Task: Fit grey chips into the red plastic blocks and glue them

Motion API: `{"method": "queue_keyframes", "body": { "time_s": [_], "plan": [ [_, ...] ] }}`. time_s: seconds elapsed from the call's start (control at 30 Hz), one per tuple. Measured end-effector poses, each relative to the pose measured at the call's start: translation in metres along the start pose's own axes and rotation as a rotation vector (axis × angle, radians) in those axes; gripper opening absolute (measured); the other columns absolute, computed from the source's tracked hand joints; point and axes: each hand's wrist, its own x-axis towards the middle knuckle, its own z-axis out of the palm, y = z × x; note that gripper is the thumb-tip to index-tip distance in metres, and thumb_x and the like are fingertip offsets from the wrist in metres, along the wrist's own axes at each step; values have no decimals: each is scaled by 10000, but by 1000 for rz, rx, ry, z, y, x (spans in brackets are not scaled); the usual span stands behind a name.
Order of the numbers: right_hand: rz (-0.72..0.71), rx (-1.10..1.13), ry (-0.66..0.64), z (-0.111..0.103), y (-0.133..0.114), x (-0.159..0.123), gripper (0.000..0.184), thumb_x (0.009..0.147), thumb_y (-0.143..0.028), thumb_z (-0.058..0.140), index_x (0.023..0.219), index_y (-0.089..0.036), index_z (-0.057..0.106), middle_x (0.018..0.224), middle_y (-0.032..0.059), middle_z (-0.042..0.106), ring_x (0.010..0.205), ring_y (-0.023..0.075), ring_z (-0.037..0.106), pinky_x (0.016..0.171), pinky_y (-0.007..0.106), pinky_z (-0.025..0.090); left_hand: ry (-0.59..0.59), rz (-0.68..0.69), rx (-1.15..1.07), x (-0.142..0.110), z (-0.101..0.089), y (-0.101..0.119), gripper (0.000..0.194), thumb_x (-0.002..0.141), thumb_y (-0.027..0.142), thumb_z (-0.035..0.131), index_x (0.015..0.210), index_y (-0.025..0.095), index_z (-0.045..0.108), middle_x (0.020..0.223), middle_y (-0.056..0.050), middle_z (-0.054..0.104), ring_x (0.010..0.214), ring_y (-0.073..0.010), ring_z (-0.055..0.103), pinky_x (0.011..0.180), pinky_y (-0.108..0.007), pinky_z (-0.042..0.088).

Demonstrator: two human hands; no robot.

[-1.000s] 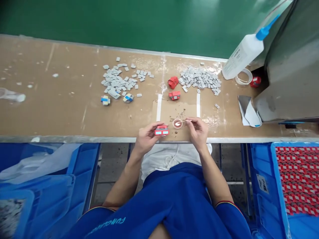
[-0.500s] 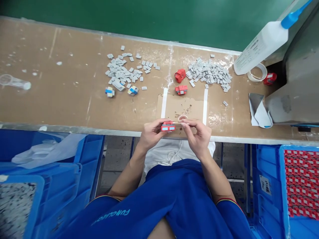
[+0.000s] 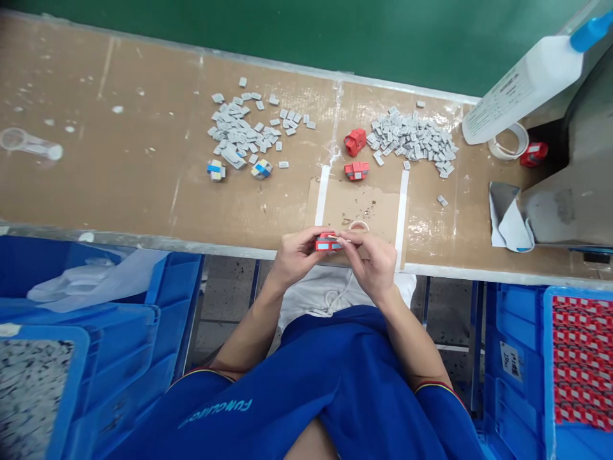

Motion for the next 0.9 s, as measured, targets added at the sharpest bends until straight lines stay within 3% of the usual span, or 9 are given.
{"method": "queue_keyframes", "body": {
  "time_s": [0.13, 0.3, 0.43, 0.5, 0.57, 0.63, 0.73, 0.8, 0.9],
  "plan": [
    [23, 2, 54, -13, -2, -1, 111, 974, -172, 719, 1040, -252, 759, 951, 35, 835, 849, 192, 812, 744, 317, 668, -2, -8, -15, 0, 0, 1, 307, 922, 314, 768, 1194, 174, 751, 1081, -98, 830, 906, -188, 781, 790, -269, 611],
    [53, -68, 155, -26, 14, 3, 58, 967, -199, 720, 971, -245, 756, 906, 39, 797, 857, 189, 766, 675, 309, 600, -9, -55, -36, -1, 0, 0, 353, 913, 383, 780, 1189, 163, 758, 1014, -97, 825, 854, -194, 775, 758, -278, 621],
    [105, -120, 48, -24, 19, 0, 71, 990, -234, 689, 967, -245, 755, 956, 50, 765, 870, 188, 731, 672, 313, 589, 7, -81, -65, -2, -2, -2, 411, 889, 425, 810, 1203, 162, 770, 1052, -106, 829, 871, -202, 785, 754, -272, 630],
    [133, -145, -38, -25, 16, -1, 100, 1003, -277, 678, 1070, -253, 748, 1053, 73, 753, 938, 211, 732, 714, 337, 610, 14, -77, -69, -2, -3, -3, 429, 888, 426, 813, 1230, 169, 775, 1080, -113, 834, 885, -208, 795, 766, -275, 634],
    [149, -156, -120, -32, 14, 4, 251, 1005, -318, 675, 1250, -266, 696, 1190, 108, 728, 1030, 233, 726, 783, 354, 624, 24, -69, -78, -2, -5, -4, 447, 888, 421, 816, 1262, 179, 776, 1110, -120, 838, 917, -218, 805, 784, -279, 638],
    [158, -166, -162, -42, 20, 19, 312, 1027, -328, 629, 1334, -274, 647, 1259, 124, 708, 1051, 228, 717, 827, 343, 614, 38, -64, -106, -2, -6, -4, 467, 880, 409, 827, 1287, 186, 774, 1137, -127, 838, 947, -224, 810, 805, -281, 643],
    [206, -264, -109, -56, 51, 61, 197, 1047, -293, 549, 1150, -231, 706, 1084, 97, 736, 903, 213, 705, 787, 344, 586, 44, -57, -158, -2, -6, -5, 496, 871, 396, 840, 1318, 195, 766, 1113, -122, 844, 936, -217, 811, 823, -283, 648],
    [301, -445, -100, -59, 77, 93, 153, 994, -234, 591, 1059, -192, 723, 1047, 99, 732, 883, 225, 695, 846, 378, 579, 44, -38, -180, -1, -6, -6, 506, 869, 394, 845, 1330, 202, 763, 1087, -117, 847, 923, -211, 807, 827, -287, 650],
    [371, -680, -265, -55, 107, 130, 130, 915, -190, 676, 1014, -150, 750, 1086, 145, 728, 983, 281, 694, 969, 434, 544, 70, -3, -226, -1, -6, -6, 509, 860, 371, 859, 1333, 209, 762, 1106, -119, 843, 938, -202, 799, 853, -291, 649]
  ]
}}
